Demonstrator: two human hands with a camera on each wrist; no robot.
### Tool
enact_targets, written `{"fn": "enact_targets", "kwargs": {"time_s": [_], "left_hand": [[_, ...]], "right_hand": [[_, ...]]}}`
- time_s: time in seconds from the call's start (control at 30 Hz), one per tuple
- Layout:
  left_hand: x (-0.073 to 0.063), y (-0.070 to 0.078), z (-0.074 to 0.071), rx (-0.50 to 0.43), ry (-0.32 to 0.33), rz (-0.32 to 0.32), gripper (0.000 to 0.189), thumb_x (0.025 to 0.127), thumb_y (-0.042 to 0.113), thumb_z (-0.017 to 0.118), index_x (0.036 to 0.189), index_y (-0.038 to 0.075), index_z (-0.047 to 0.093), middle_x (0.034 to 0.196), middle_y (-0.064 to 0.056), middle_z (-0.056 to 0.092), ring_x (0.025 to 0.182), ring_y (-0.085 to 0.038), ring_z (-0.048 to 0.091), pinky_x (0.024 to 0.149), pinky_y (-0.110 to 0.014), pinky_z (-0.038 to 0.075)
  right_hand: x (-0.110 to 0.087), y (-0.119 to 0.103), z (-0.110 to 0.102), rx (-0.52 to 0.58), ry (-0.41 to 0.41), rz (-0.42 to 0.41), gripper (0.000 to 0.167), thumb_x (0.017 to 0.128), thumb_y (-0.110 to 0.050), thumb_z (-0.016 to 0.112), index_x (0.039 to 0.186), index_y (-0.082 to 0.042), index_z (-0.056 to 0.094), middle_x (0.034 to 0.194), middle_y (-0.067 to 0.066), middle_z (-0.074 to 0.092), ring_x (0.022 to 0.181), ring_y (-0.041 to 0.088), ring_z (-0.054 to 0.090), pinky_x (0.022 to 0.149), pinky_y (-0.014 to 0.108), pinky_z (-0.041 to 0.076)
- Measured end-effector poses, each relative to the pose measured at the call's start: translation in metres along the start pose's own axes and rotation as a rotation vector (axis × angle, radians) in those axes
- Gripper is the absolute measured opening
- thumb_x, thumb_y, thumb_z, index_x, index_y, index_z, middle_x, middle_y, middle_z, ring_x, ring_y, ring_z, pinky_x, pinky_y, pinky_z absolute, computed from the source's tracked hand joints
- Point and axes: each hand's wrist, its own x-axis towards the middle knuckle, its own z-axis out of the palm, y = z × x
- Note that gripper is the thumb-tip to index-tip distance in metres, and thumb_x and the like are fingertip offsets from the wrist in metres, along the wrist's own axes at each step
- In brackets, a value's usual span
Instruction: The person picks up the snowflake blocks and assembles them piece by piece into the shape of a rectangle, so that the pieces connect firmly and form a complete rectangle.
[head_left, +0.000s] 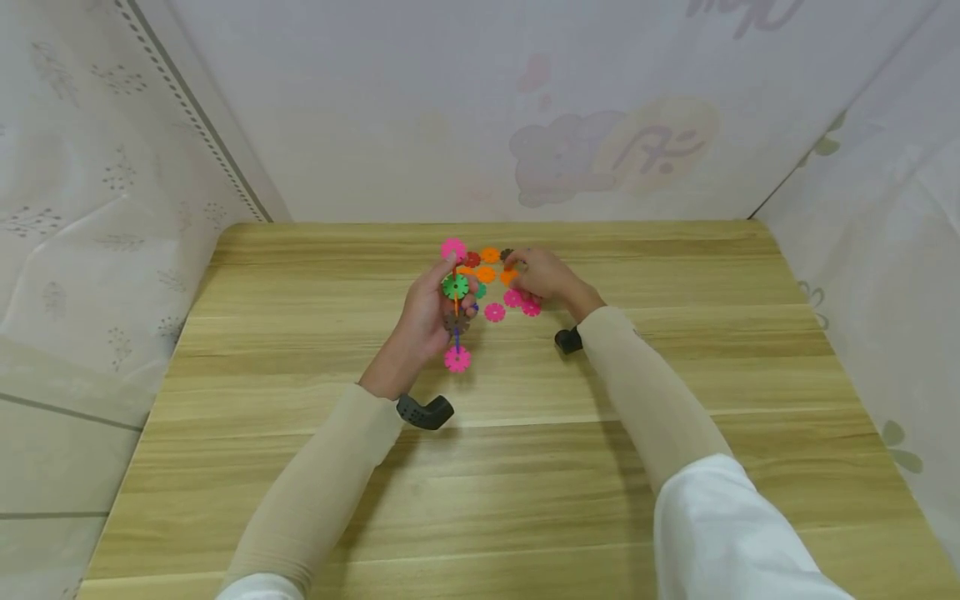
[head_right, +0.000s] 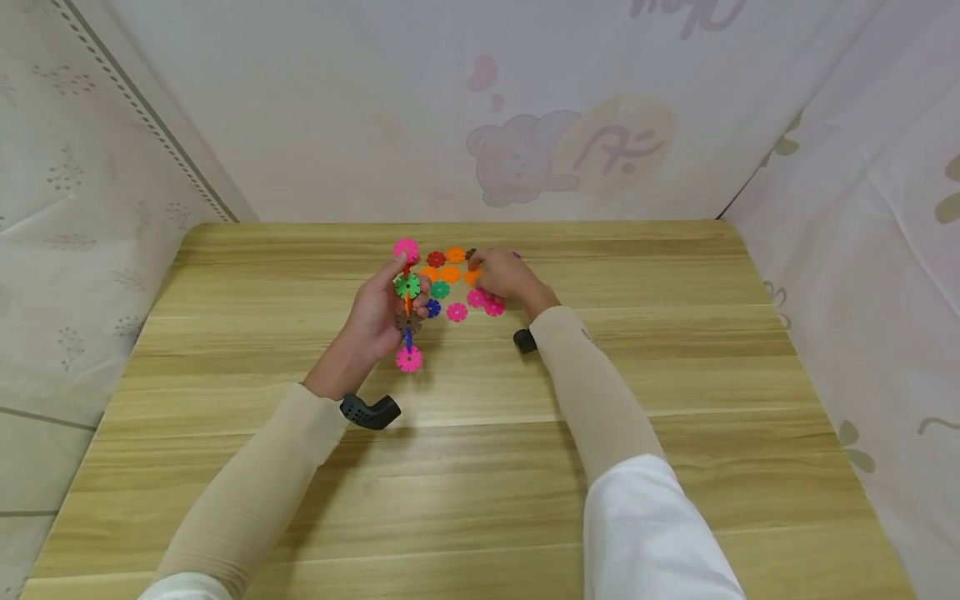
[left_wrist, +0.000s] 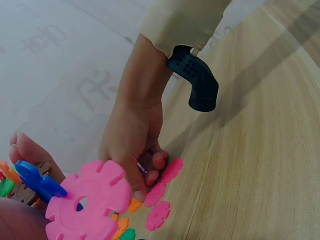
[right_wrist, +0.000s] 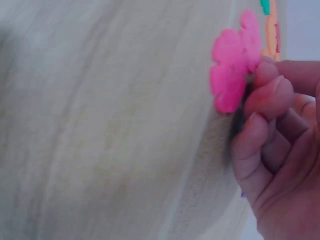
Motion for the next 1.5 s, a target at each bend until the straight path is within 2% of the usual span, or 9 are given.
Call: {"fn": "enact_targets", "kwargs": {"time_s": [0.2,0.3,0.43,0.6,0.87,1.0,1.13,1.2,1.5], "left_hand": [[0.001,0.000,0.001,0.011,0.009,-0.002,0.026,0.101,0.038,0.052,0.113,0.017,0.043,0.072,-0.002,0.058,0.051,-0.013,0.047,0.049,-0.020,0.048],[0.002,0.000,0.002,0.008,0.011,0.005,0.025,0.101,0.036,0.052,0.116,0.018,0.044,0.072,-0.003,0.058,0.051,-0.013,0.046,0.049,-0.020,0.048],[0.002,0.000,0.003,0.034,0.013,0.026,0.026,0.102,0.033,0.050,0.124,0.022,0.043,0.072,-0.004,0.058,0.050,-0.013,0.046,0.050,-0.020,0.048],[0.003,0.001,0.004,0.101,0.020,0.065,0.033,0.103,0.030,0.046,0.135,0.030,0.039,0.068,-0.004,0.058,0.047,-0.013,0.048,0.049,-0.022,0.048],[0.001,0.001,0.006,0.200,0.026,0.097,0.036,0.105,0.029,0.039,0.141,0.036,0.041,0.065,-0.006,0.055,0.045,-0.014,0.046,0.045,-0.021,0.046],[0.002,0.000,0.007,0.211,0.022,0.092,0.036,0.105,0.031,0.041,0.140,0.035,0.042,0.063,-0.006,0.054,0.043,-0.013,0.045,0.043,-0.021,0.045],[0.001,-0.003,0.007,0.227,0.016,0.095,0.034,0.106,0.035,0.039,0.139,0.033,0.043,0.062,-0.006,0.052,0.042,-0.013,0.043,0.042,-0.021,0.044],[0.001,-0.003,0.007,0.232,0.013,0.102,0.034,0.106,0.037,0.037,0.139,0.032,0.044,0.063,-0.006,0.052,0.042,-0.013,0.044,0.042,-0.021,0.045],[0.000,-0.004,0.008,0.241,0.031,0.109,0.035,0.105,0.038,0.039,0.137,0.030,0.048,0.066,-0.009,0.054,0.043,-0.014,0.043,0.042,-0.021,0.046]], "right_hand": [[0.000,0.000,-0.004,0.087,-0.043,0.056,0.024,0.092,-0.012,0.064,0.108,-0.001,0.051,0.061,0.002,0.053,0.048,0.012,0.044,0.061,0.025,0.045],[-0.001,0.004,-0.006,0.097,-0.039,0.048,0.015,0.091,-0.010,0.062,0.085,-0.005,0.049,0.056,0.000,0.048,0.046,0.010,0.040,0.057,0.022,0.038],[-0.005,0.007,-0.010,0.106,-0.040,0.022,0.030,0.094,-0.010,0.051,0.064,-0.007,0.048,0.054,0.002,0.050,0.043,0.013,0.039,0.046,0.024,0.033],[-0.016,0.003,-0.019,0.224,-0.035,-0.013,0.029,0.104,-0.017,0.040,0.082,-0.002,0.051,0.062,0.009,0.059,0.049,0.019,0.047,0.050,0.029,0.042],[-0.034,-0.018,-0.029,0.445,0.052,-0.115,0.017,0.105,-0.021,0.043,0.109,-0.006,0.052,0.079,0.029,0.059,0.056,0.025,0.048,0.057,0.044,0.046],[-0.040,-0.027,-0.029,0.504,0.084,-0.164,0.021,0.104,-0.025,0.046,0.110,-0.006,0.053,0.084,0.030,0.058,0.060,0.032,0.050,0.056,0.037,0.048],[-0.049,-0.038,-0.027,0.550,0.092,-0.204,0.024,0.104,-0.022,0.046,0.111,-0.001,0.055,0.076,0.018,0.060,0.057,0.028,0.051,0.052,0.029,0.044],[-0.052,-0.043,-0.027,0.569,0.089,-0.223,0.024,0.104,-0.020,0.045,0.112,0.000,0.055,0.073,0.015,0.059,0.054,0.022,0.049,0.051,0.028,0.043],[-0.060,-0.061,-0.020,0.683,0.023,-0.240,0.020,0.103,-0.017,0.045,0.108,0.001,0.051,0.068,0.016,0.057,0.052,0.027,0.046,0.048,0.028,0.042]]}}
